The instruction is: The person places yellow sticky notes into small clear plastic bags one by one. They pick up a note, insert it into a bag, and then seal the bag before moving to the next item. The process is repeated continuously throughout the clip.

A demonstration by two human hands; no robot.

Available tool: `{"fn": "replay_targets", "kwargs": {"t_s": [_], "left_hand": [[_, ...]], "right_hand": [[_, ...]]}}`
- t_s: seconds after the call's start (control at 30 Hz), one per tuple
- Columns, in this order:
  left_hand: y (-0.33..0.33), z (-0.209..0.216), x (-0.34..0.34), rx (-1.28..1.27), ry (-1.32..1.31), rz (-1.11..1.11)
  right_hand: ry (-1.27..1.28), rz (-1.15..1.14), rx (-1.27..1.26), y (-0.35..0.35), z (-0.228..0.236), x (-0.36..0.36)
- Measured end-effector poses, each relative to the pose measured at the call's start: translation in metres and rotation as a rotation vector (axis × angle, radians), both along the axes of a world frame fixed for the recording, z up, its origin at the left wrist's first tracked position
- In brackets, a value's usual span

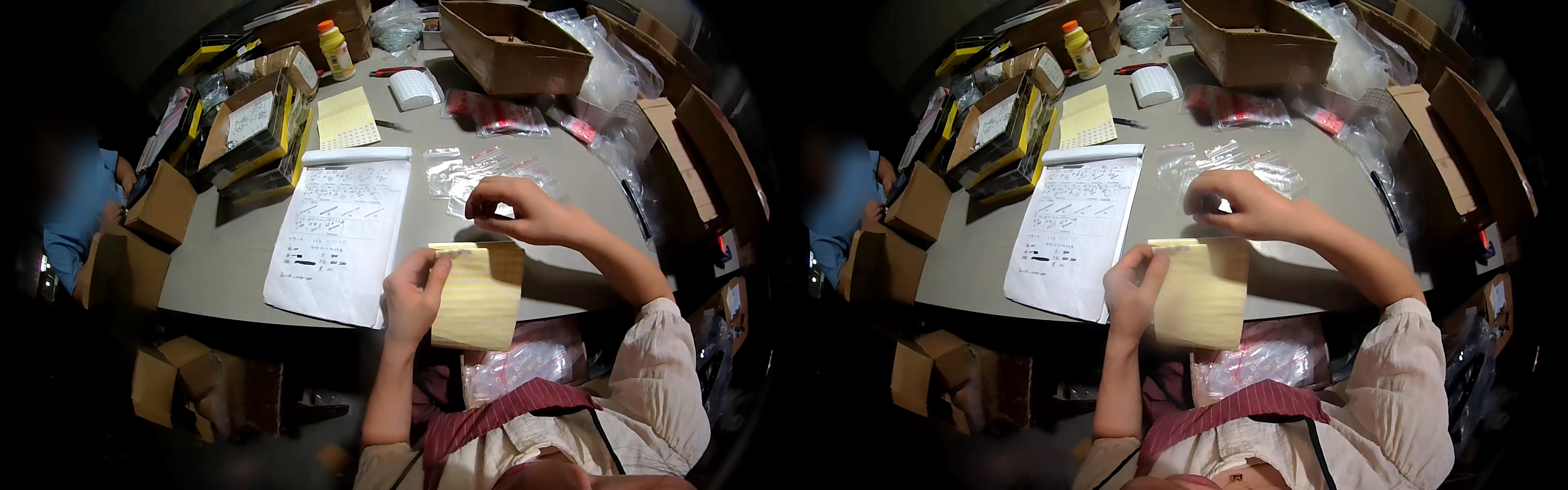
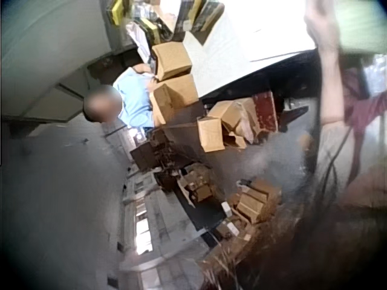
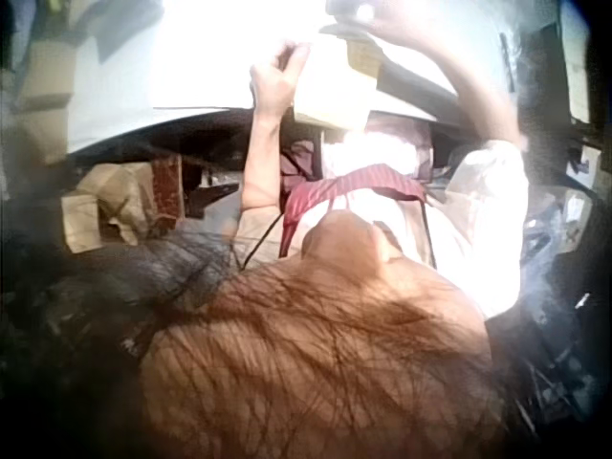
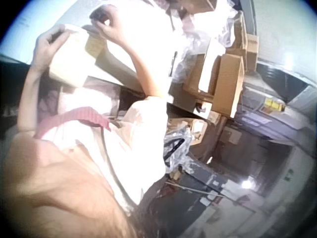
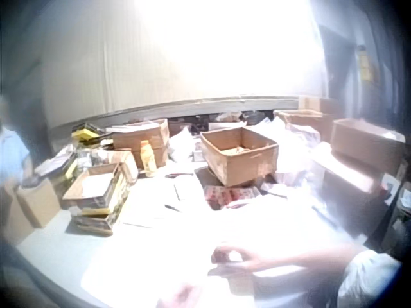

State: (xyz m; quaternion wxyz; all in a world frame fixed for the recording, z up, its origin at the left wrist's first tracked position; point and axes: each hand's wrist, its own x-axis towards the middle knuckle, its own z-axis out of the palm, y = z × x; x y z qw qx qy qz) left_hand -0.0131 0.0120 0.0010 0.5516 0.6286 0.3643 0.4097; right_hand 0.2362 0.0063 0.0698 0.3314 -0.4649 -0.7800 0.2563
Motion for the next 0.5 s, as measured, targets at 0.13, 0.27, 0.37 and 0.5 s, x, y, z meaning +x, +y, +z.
{"fn": "replay_targets", "kwargs": {"t_s": [0.13, 0.27, 0.37, 0.5], "left_hand": [[-0.002, 0.006, -0.004, 0.393, 0.076, -0.093], [-0.004, 0.011, -0.005, 0.517, 0.072, -0.136], [-0.004, 0.010, -0.003, 0.586, 0.054, -0.165], [-0.003, 0.007, -0.003, 0.579, 0.050, -0.194]], "right_hand": [[0.033, -0.010, -0.142, -0.014, 0.005, 0.008], [0.008, 0.087, -0.305, -0.026, 0.023, 0.007], [-0.025, 0.164, -0.464, -0.032, 0.029, 0.001], [-0.080, 0.111, -0.423, -0.035, 0.021, -0.004]]}}
